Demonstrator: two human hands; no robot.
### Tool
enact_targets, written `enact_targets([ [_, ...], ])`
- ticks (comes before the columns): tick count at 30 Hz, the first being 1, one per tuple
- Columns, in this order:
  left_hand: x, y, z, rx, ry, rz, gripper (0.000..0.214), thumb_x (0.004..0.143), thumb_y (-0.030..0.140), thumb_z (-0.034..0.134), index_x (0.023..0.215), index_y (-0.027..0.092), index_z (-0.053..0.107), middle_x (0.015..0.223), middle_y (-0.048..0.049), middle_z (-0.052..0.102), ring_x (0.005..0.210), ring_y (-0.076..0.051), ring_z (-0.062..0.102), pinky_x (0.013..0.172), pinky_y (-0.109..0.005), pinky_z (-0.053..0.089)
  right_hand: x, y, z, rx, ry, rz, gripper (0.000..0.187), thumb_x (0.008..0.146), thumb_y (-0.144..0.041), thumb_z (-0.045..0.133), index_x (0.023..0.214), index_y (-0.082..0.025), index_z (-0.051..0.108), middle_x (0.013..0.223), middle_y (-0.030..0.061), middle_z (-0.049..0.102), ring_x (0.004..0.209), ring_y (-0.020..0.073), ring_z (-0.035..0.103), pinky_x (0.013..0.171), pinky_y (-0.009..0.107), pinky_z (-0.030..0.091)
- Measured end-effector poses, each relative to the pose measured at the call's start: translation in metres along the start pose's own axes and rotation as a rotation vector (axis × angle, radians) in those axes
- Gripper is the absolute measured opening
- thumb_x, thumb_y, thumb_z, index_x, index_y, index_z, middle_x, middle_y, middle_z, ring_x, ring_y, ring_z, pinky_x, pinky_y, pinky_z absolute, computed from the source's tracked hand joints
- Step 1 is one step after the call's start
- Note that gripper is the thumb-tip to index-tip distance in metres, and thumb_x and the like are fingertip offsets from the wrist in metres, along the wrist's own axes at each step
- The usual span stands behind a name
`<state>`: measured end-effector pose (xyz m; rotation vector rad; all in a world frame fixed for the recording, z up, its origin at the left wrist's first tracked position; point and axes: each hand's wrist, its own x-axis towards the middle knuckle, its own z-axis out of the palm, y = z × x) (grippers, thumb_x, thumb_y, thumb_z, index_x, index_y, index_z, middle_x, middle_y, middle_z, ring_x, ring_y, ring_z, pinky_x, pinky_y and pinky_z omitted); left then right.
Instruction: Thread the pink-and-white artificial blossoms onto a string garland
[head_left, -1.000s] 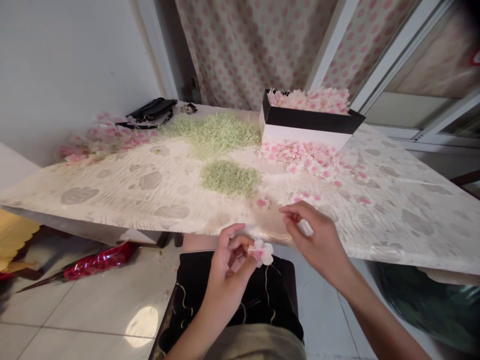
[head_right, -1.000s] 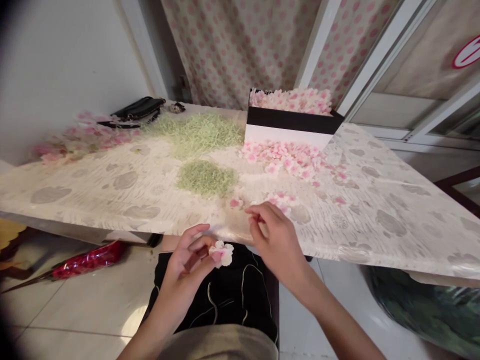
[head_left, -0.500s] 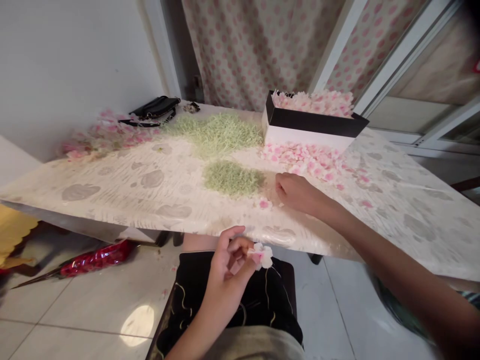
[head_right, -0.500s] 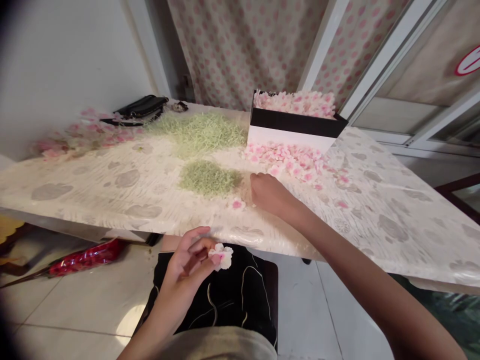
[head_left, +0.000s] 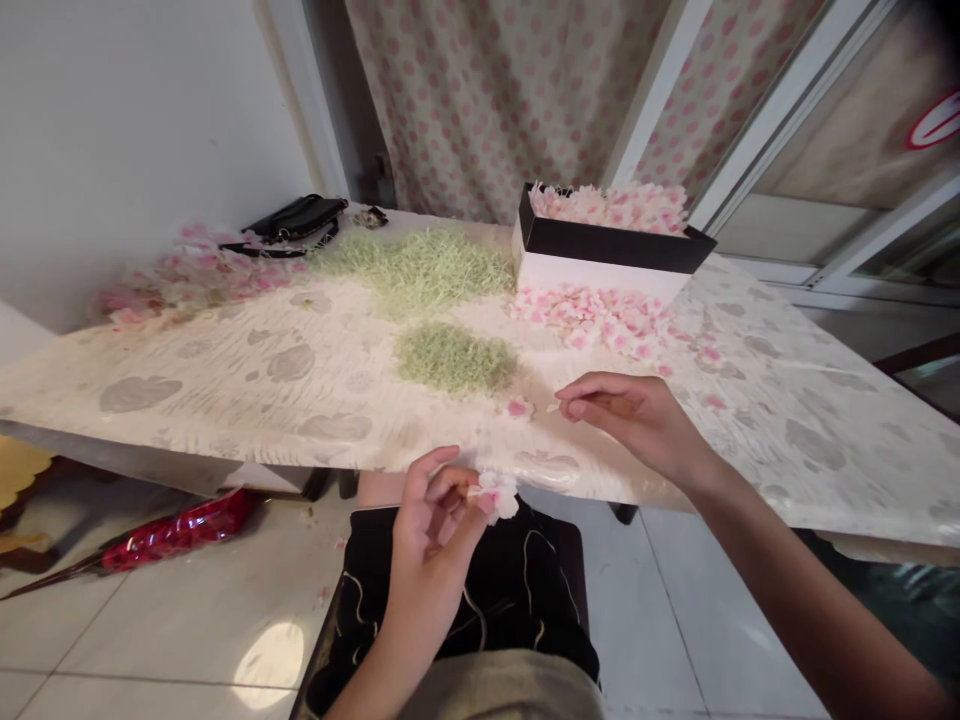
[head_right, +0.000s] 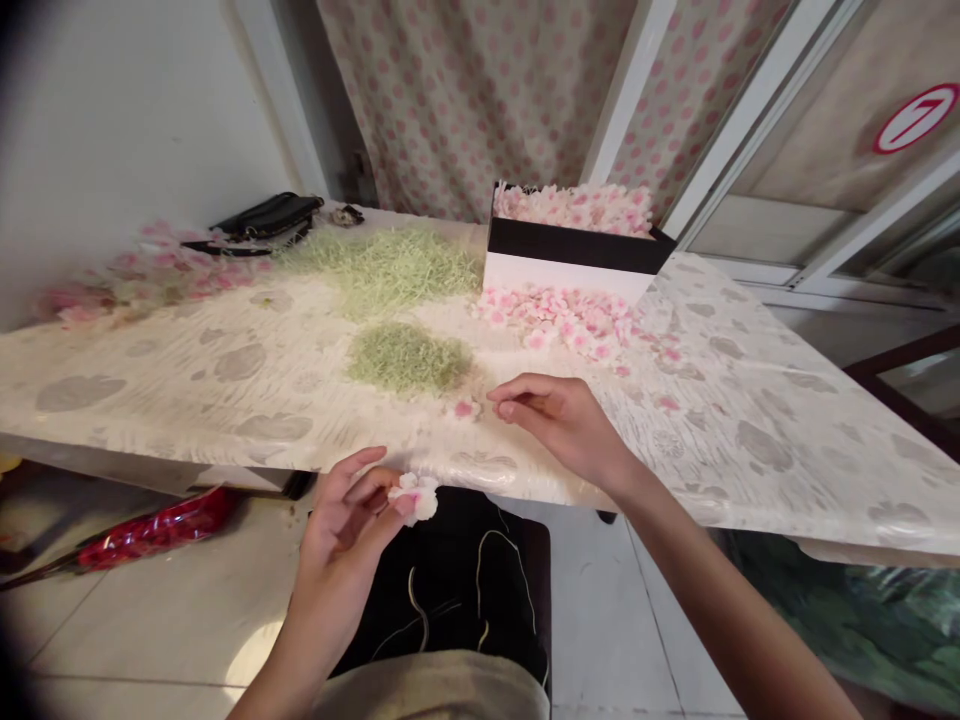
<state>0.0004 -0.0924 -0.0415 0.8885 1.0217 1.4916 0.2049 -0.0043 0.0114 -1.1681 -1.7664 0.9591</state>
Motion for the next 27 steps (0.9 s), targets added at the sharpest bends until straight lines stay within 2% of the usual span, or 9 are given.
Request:
enact_targets([
  [6, 0.007, 0.013, 0.010, 0.030, -0.018, 0.059, 0.033, 0.078, 0.015, 0.073, 0.105, 0.025, 0.055, 0.075, 0.0059, 0.061, 0.067, -0.007, 0.059, 0.068, -0.015, 0.049, -0.020, -0.009, 0.011, 0.175, 0.101, 0.035, 0.005, 0.075, -0.027, 0.074, 0.077, -0.023, 0.073, 0.070, -0.0006, 0.071, 0.066, 0.0128, 0.067, 0.064, 0.026, 0.056],
  [12, 0.012, 0.020, 0.024, 0.085, -0.067, 0.127, 0.035, 0.080, 0.014, 0.070, 0.108, 0.025, 0.051, 0.074, 0.0054, 0.060, 0.067, -0.009, 0.059, 0.064, -0.018, 0.048, -0.034, -0.020, 0.018, 0.266, 0.131, 0.036, 0.008, 0.075, -0.019, 0.075, 0.071, -0.022, 0.068, 0.072, -0.0021, 0.066, 0.068, 0.0103, 0.062, 0.064, 0.021, 0.050],
  [14, 0.015, 0.019, 0.028, 0.089, -0.086, 0.135, 0.036, 0.081, 0.013, 0.068, 0.109, 0.025, 0.050, 0.075, 0.0053, 0.059, 0.069, -0.010, 0.059, 0.065, -0.019, 0.047, -0.036, -0.021, 0.020, 0.245, 0.097, 0.000, 0.009, 0.075, -0.018, 0.074, 0.071, -0.023, 0.067, 0.082, -0.0009, 0.064, 0.076, 0.0112, 0.063, 0.069, 0.022, 0.050],
  [18, 0.018, 0.018, 0.033, 0.090, -0.125, 0.138, 0.037, 0.082, 0.012, 0.067, 0.112, 0.024, 0.048, 0.076, 0.0048, 0.059, 0.073, -0.011, 0.059, 0.069, -0.021, 0.048, -0.041, -0.021, 0.026, 0.139, -0.050, -0.078, 0.010, 0.075, -0.015, 0.072, 0.072, -0.022, 0.067, 0.113, 0.0029, 0.060, 0.104, 0.0167, 0.061, 0.088, 0.028, 0.047],
  [20, 0.018, 0.019, 0.035, 0.092, -0.144, 0.145, 0.037, 0.082, 0.011, 0.066, 0.112, 0.024, 0.047, 0.076, 0.0046, 0.059, 0.074, -0.011, 0.060, 0.071, -0.022, 0.049, -0.044, -0.020, 0.030, 0.111, -0.033, -0.105, 0.012, 0.075, -0.012, 0.070, 0.072, -0.023, 0.066, 0.109, 0.0018, 0.064, 0.102, 0.0160, 0.062, 0.089, 0.028, 0.047],
  [23, 0.016, 0.020, 0.037, 0.091, -0.166, 0.142, 0.037, 0.083, 0.011, 0.065, 0.113, 0.025, 0.047, 0.077, 0.0044, 0.060, 0.075, -0.011, 0.061, 0.074, -0.022, 0.049, -0.048, -0.019, 0.036, 0.108, 0.039, -0.098, 0.013, 0.076, -0.011, 0.068, 0.073, -0.023, 0.064, 0.093, -0.0004, 0.068, 0.087, 0.0136, 0.066, 0.078, 0.026, 0.049],
  [27, 0.013, 0.021, 0.037, 0.079, -0.191, 0.123, 0.039, 0.083, 0.011, 0.066, 0.113, 0.026, 0.046, 0.077, 0.0042, 0.062, 0.076, -0.012, 0.062, 0.074, -0.022, 0.050, -0.050, -0.020, 0.038, 0.106, 0.052, -0.087, 0.013, 0.075, -0.010, 0.066, 0.071, -0.022, 0.062, 0.089, 0.0000, 0.069, 0.081, 0.0142, 0.067, 0.072, 0.026, 0.049],
])
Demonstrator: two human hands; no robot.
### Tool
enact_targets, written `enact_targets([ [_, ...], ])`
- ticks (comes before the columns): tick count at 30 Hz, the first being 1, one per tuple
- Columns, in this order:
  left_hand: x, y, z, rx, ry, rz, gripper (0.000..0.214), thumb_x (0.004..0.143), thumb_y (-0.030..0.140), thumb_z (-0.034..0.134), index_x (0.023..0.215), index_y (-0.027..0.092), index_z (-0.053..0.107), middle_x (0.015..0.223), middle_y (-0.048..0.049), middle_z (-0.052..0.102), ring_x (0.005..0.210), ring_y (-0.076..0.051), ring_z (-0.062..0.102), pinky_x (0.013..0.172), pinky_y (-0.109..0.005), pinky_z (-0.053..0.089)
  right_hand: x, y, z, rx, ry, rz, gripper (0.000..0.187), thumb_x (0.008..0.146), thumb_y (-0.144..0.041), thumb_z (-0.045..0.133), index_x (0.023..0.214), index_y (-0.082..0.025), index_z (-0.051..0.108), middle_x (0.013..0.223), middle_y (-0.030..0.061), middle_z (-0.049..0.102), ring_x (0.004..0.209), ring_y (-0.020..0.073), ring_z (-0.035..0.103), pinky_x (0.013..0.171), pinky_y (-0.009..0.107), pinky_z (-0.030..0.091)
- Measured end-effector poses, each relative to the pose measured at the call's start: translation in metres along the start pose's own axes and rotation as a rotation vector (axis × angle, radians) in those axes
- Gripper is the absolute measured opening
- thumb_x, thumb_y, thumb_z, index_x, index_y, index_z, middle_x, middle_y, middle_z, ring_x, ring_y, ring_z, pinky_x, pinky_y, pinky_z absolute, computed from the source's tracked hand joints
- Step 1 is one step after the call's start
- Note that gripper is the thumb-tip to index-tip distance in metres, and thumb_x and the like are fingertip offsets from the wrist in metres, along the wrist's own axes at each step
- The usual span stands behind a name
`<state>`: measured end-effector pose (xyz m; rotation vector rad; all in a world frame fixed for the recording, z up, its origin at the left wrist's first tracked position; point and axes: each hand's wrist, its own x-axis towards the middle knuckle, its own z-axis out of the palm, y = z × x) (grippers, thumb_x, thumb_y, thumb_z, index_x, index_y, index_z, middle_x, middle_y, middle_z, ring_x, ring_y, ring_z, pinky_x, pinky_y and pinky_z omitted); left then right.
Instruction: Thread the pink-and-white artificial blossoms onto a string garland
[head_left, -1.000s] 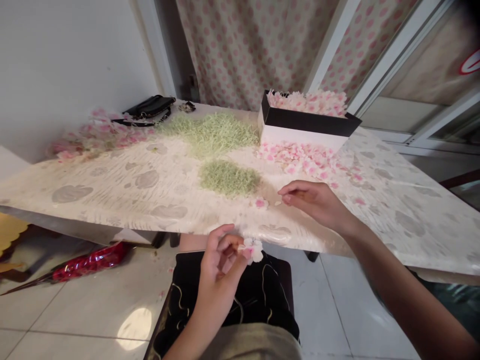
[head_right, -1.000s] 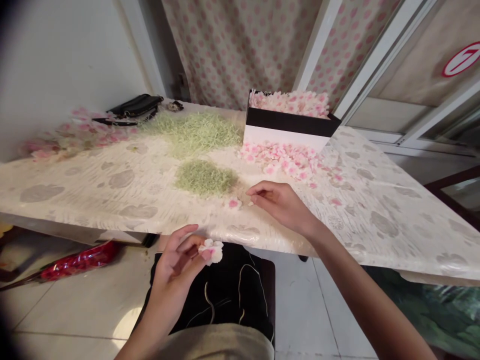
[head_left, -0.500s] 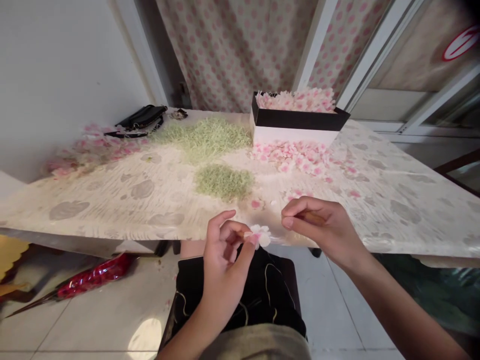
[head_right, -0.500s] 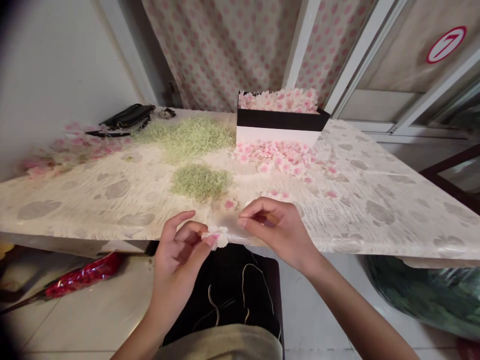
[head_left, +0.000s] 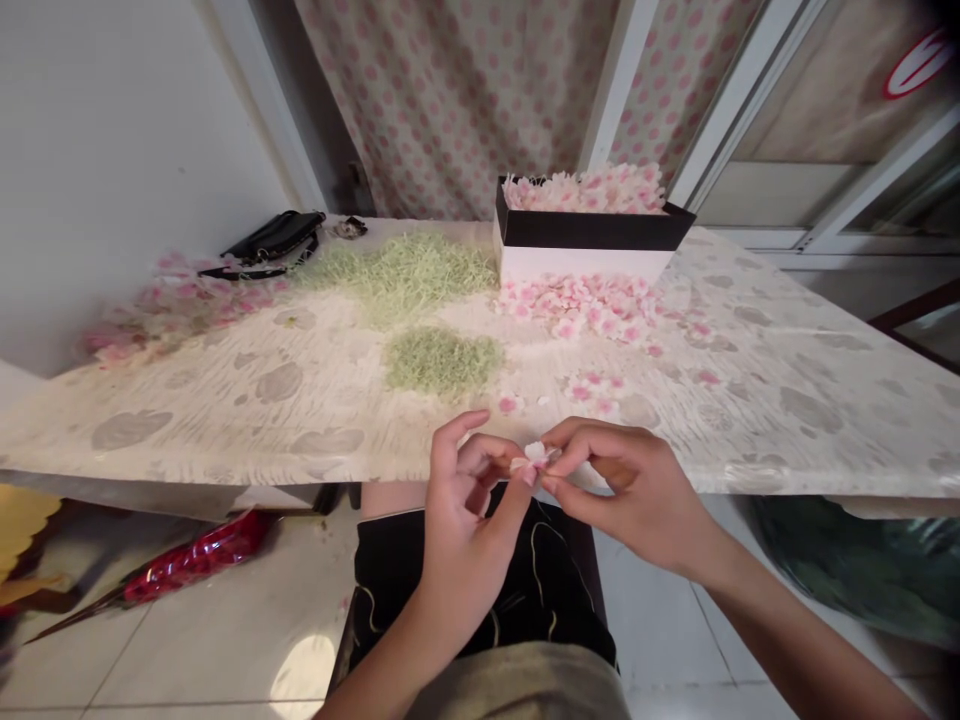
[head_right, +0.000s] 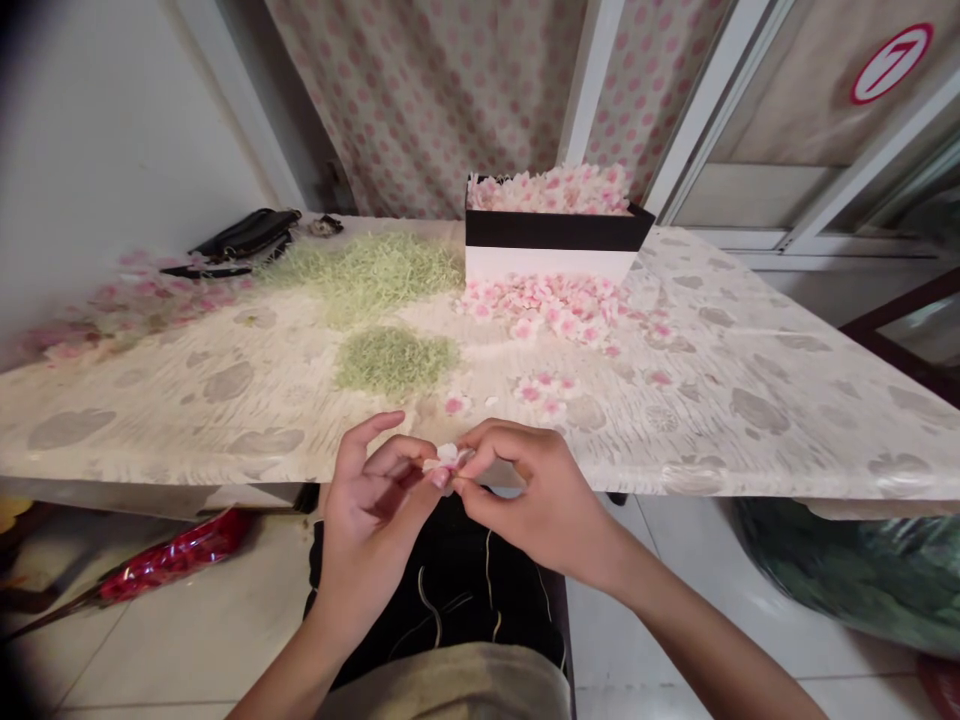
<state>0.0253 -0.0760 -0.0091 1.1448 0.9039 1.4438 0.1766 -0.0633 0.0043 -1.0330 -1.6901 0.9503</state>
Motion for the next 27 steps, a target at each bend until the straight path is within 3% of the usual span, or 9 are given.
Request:
enact_targets([
  [5, -0.003, -0.001, -0.002, 0.024, -0.061, 0.004, 0.040, 0.086, 0.011, 0.064, 0.116, 0.028, 0.045, 0.081, 0.0034, 0.062, 0.078, -0.012, 0.061, 0.077, -0.023, 0.049, 0.000, -0.003, 0.000, 0.036, -0.014, -0.022, 0.018, 0.075, -0.006, 0.063, 0.069, -0.022, 0.058, 0.082, -0.0012, 0.066, 0.078, 0.0132, 0.064, 0.071, 0.025, 0.048],
  [9, -0.005, -0.002, -0.006, 0.075, -0.160, 0.035, 0.039, 0.090, 0.011, 0.058, 0.121, 0.030, 0.043, 0.086, 0.0023, 0.060, 0.082, -0.012, 0.060, 0.080, -0.024, 0.048, -0.004, -0.002, -0.001, 0.071, -0.055, 0.042, 0.020, 0.078, -0.007, 0.061, 0.068, -0.022, 0.052, 0.080, -0.0022, 0.061, 0.075, 0.0124, 0.061, 0.070, 0.025, 0.048],
  [15, -0.011, -0.005, -0.010, 0.208, -0.276, 0.157, 0.042, 0.093, 0.005, 0.050, 0.124, 0.032, 0.042, 0.094, 0.0012, 0.059, 0.089, -0.012, 0.060, 0.085, -0.025, 0.048, -0.012, -0.002, 0.000, 0.141, -0.101, 0.187, 0.012, 0.086, -0.020, 0.059, 0.097, -0.026, 0.055, 0.079, -0.0032, 0.059, 0.073, 0.0119, 0.058, 0.067, 0.023, 0.048],
  [17, -0.012, -0.004, -0.012, 0.260, -0.297, 0.160, 0.041, 0.092, 0.006, 0.050, 0.124, 0.031, 0.043, 0.097, -0.0001, 0.061, 0.092, -0.014, 0.061, 0.087, -0.027, 0.048, -0.015, 0.001, -0.002, 0.132, -0.143, 0.181, 0.003, 0.090, -0.026, 0.056, 0.092, -0.025, 0.057, 0.079, -0.0018, 0.059, 0.072, 0.0126, 0.058, 0.065, 0.024, 0.048],
  [19, -0.010, -0.002, -0.014, 0.307, -0.326, 0.152, 0.037, 0.093, 0.008, 0.051, 0.121, 0.030, 0.046, 0.101, -0.0018, 0.062, 0.095, -0.015, 0.062, 0.088, -0.028, 0.049, -0.016, 0.008, -0.006, 0.094, -0.152, 0.155, 0.009, 0.091, -0.030, 0.055, 0.085, -0.023, 0.057, 0.079, -0.0001, 0.059, 0.072, 0.0143, 0.059, 0.064, 0.026, 0.049],
  [23, 0.004, 0.008, -0.024, 0.493, -0.317, 0.218, 0.020, 0.093, 0.013, 0.051, 0.107, 0.024, 0.059, 0.100, -0.0050, 0.065, 0.091, -0.018, 0.065, 0.082, -0.030, 0.052, -0.014, 0.032, -0.024, -0.018, -0.012, 0.050, 0.007, 0.091, -0.029, 0.056, 0.087, -0.025, 0.057, 0.086, 0.0020, 0.062, 0.078, 0.0164, 0.062, 0.065, 0.028, 0.051],
  [27, 0.033, 0.020, -0.042, 0.604, -0.173, 0.286, 0.013, 0.090, 0.016, 0.055, 0.089, 0.022, 0.067, 0.092, -0.0054, 0.067, 0.086, -0.020, 0.066, 0.076, -0.031, 0.054, -0.008, 0.059, -0.047, -0.037, 0.162, -0.004, 0.002, 0.090, -0.029, 0.058, 0.088, -0.027, 0.059, 0.094, 0.0027, 0.064, 0.088, 0.0174, 0.063, 0.075, 0.030, 0.051],
])
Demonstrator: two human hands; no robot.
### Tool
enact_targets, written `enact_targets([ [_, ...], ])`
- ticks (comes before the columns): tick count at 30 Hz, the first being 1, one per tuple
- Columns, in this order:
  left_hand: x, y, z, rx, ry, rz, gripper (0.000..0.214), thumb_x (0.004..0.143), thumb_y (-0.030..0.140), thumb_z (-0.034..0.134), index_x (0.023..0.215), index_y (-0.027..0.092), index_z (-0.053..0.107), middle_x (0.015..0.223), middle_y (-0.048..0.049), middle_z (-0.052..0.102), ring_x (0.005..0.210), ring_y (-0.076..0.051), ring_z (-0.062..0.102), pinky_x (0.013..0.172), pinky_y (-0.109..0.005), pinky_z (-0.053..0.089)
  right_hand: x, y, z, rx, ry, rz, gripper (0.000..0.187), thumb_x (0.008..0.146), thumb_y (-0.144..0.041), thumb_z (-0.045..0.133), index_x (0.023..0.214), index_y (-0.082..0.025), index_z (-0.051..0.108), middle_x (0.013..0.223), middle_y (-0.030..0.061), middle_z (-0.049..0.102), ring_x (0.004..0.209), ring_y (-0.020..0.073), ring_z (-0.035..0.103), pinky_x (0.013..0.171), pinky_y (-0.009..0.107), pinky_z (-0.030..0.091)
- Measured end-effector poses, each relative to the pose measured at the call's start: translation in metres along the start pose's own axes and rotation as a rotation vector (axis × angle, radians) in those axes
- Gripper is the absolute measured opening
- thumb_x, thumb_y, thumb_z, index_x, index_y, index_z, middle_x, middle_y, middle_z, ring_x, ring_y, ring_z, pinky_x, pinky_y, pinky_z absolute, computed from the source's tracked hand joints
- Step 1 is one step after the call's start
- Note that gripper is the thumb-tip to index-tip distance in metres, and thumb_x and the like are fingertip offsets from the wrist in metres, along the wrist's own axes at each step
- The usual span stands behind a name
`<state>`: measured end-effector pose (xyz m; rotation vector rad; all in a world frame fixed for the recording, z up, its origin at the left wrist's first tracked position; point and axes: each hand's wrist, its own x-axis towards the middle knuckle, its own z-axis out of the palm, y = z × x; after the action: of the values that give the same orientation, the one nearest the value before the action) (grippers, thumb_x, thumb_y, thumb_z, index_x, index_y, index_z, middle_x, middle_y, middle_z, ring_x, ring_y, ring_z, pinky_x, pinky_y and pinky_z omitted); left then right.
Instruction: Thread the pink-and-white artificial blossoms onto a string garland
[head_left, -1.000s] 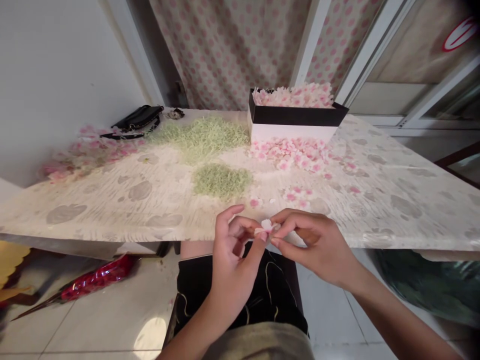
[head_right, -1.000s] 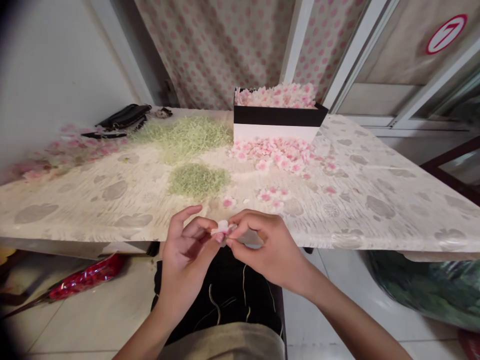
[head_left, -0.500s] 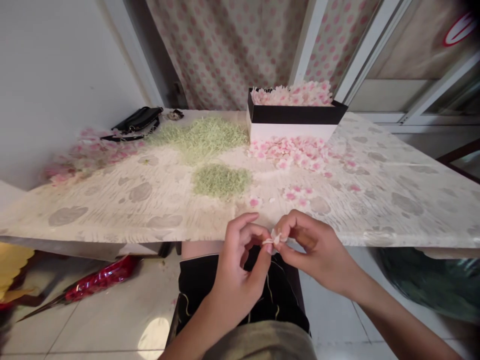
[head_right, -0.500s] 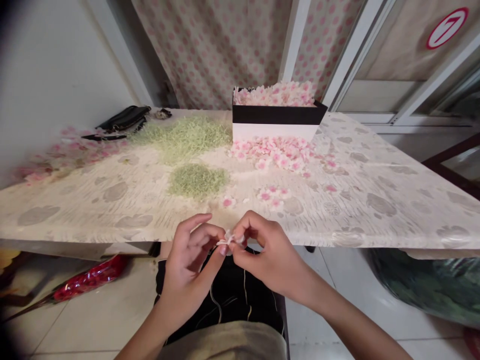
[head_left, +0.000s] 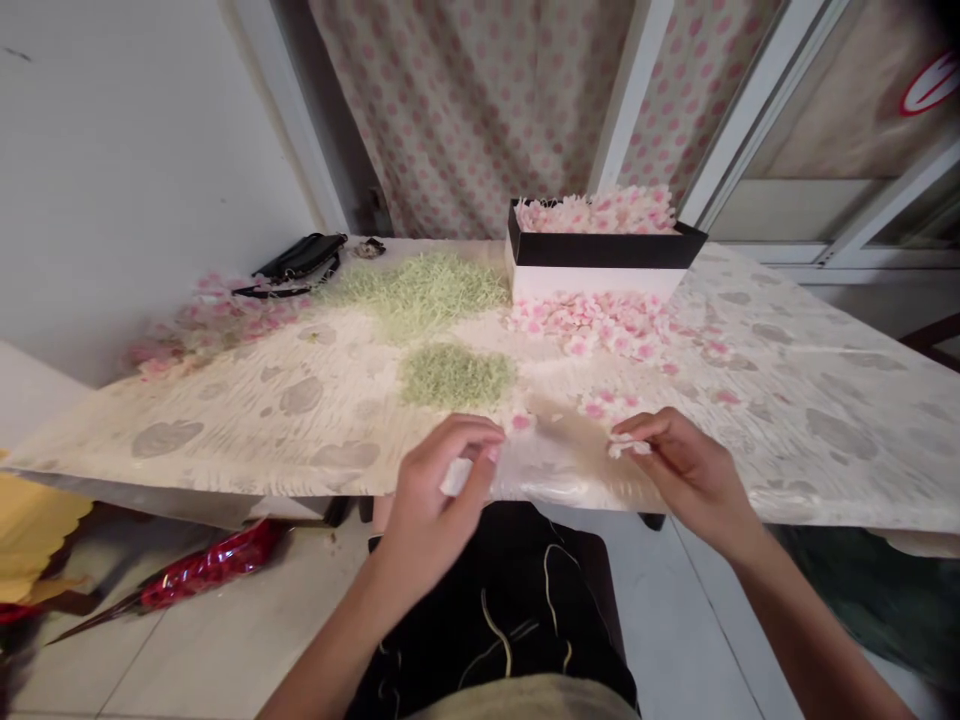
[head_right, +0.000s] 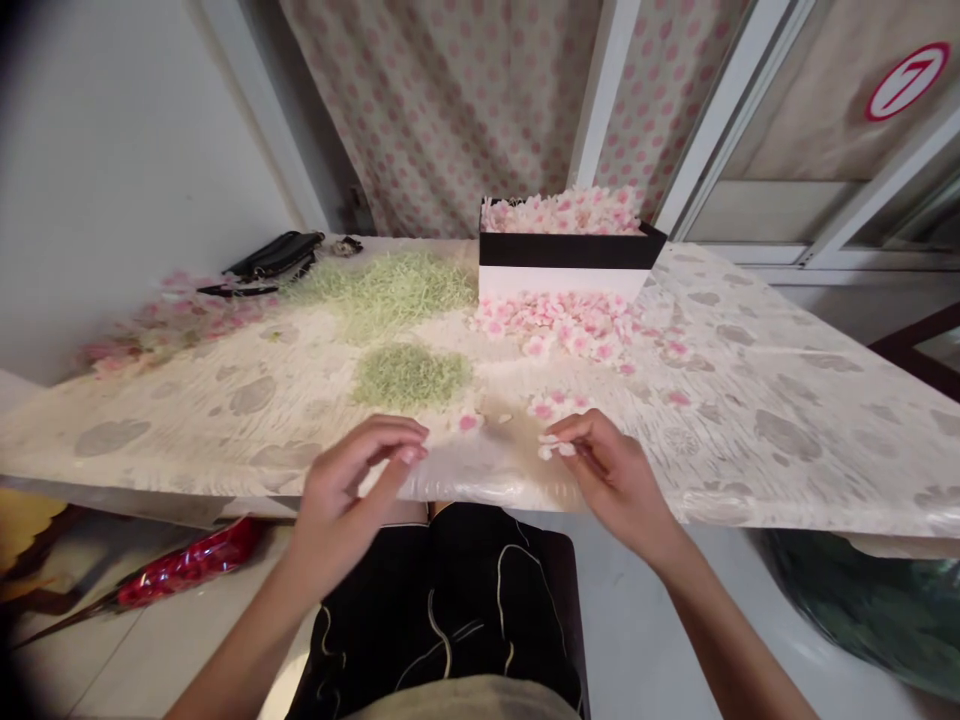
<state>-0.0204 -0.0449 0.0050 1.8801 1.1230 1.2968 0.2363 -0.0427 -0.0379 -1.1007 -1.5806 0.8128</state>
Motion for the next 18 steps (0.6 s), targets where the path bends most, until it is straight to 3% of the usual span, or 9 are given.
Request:
enact_targets([
  [5, 0.049, -0.035, -0.039, 0.182, 0.231, -0.107, 0.016, 0.091, 0.027, 0.052, 0.092, 0.017, 0.066, 0.083, -0.0051, 0.067, 0.062, -0.017, 0.066, 0.053, -0.029, 0.056, 0.006, 0.013, -0.011, -0.016, 0.074, 0.017, 0.003, 0.083, -0.029, 0.067, 0.084, -0.026, 0.067, 0.087, 0.0035, 0.067, 0.080, 0.0192, 0.064, 0.071, 0.031, 0.051],
  [7, 0.072, -0.051, -0.054, 0.290, 0.254, -0.146, 0.019, 0.093, 0.028, 0.051, 0.096, 0.015, 0.065, 0.078, -0.0045, 0.066, 0.057, -0.016, 0.064, 0.051, -0.029, 0.055, 0.006, 0.011, -0.012, -0.021, 0.069, 0.024, 0.002, 0.082, -0.029, 0.068, 0.082, -0.026, 0.069, 0.086, 0.0036, 0.069, 0.081, 0.0200, 0.065, 0.071, 0.032, 0.052],
  [9, 0.095, -0.066, -0.065, 0.415, 0.234, -0.180, 0.018, 0.094, 0.025, 0.053, 0.098, 0.012, 0.064, 0.074, -0.0025, 0.065, 0.054, -0.014, 0.062, 0.055, -0.030, 0.054, 0.006, 0.010, -0.011, -0.026, 0.061, 0.028, 0.002, 0.081, -0.029, 0.069, 0.080, -0.027, 0.070, 0.086, 0.0033, 0.070, 0.081, 0.0202, 0.065, 0.071, 0.032, 0.052],
  [11, 0.116, -0.077, -0.069, 0.524, 0.173, -0.195, 0.017, 0.094, 0.027, 0.057, 0.101, 0.013, 0.063, 0.091, -0.0045, 0.066, 0.070, -0.015, 0.065, 0.064, -0.032, 0.056, 0.006, 0.008, -0.011, -0.028, 0.057, 0.027, 0.003, 0.080, -0.028, 0.069, 0.079, -0.027, 0.071, 0.085, 0.0032, 0.071, 0.081, 0.0203, 0.066, 0.071, 0.032, 0.053],
  [14, 0.139, -0.089, -0.067, 0.658, 0.041, -0.194, 0.022, 0.093, 0.027, 0.060, 0.110, 0.015, 0.062, 0.113, -0.0084, 0.063, 0.095, -0.021, 0.064, 0.081, -0.041, 0.055, 0.008, 0.007, -0.009, -0.030, 0.062, 0.023, 0.003, 0.080, -0.028, 0.069, 0.078, -0.026, 0.071, 0.084, 0.0034, 0.071, 0.080, 0.0203, 0.066, 0.070, 0.032, 0.054],
  [18, 0.157, -0.100, -0.062, 0.770, -0.072, -0.196, 0.029, 0.092, 0.028, 0.060, 0.119, 0.015, 0.058, 0.120, -0.0100, 0.060, 0.102, -0.025, 0.062, 0.085, -0.045, 0.053, 0.010, 0.006, -0.008, -0.030, 0.069, 0.021, 0.005, 0.079, -0.029, 0.068, 0.078, -0.025, 0.070, 0.082, 0.0042, 0.071, 0.078, 0.0202, 0.067, 0.069, 0.033, 0.055],
])
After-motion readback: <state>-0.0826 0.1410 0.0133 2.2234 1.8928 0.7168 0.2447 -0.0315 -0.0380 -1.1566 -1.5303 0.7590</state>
